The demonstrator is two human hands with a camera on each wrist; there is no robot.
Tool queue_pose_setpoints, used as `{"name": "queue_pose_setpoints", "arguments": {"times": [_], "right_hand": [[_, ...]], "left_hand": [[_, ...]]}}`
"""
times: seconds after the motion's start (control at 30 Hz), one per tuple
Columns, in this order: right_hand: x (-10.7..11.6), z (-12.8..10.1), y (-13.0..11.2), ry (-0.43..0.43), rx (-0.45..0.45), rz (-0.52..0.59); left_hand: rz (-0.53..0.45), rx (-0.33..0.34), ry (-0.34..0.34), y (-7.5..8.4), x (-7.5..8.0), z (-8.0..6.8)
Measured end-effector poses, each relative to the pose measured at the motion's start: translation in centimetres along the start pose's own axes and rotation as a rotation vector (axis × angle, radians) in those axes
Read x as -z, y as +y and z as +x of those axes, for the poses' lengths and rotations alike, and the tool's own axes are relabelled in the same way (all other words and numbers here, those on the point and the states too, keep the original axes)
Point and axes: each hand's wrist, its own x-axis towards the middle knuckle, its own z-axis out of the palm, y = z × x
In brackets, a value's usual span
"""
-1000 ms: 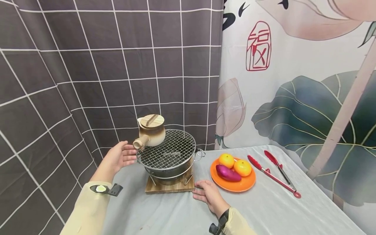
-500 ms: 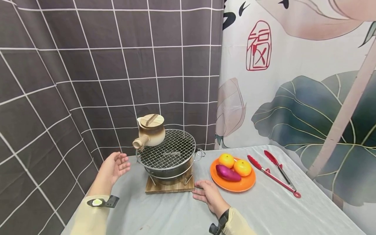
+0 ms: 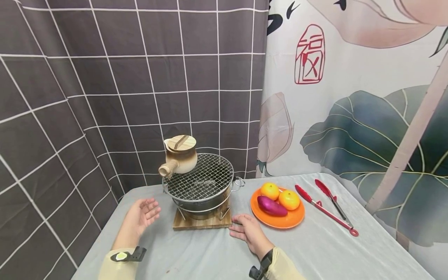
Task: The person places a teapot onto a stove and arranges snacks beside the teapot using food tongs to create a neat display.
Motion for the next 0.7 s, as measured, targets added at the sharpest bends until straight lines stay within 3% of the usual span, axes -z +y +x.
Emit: {"name": "queue_pose_setpoints", "arguments": {"times": [0.27,0.7], "right_hand": [[0.0,0.1,0.0,-0.001,0.004,0.001],[0.0,-0.1,-0.1,-0.001,-0.001,-0.006]], "left_hand": [[0.015,0.023,-0.031,-3.1,0.3,0.1],[0.023,0.097,-0.097,-5.9,0.6,0.4]]}}
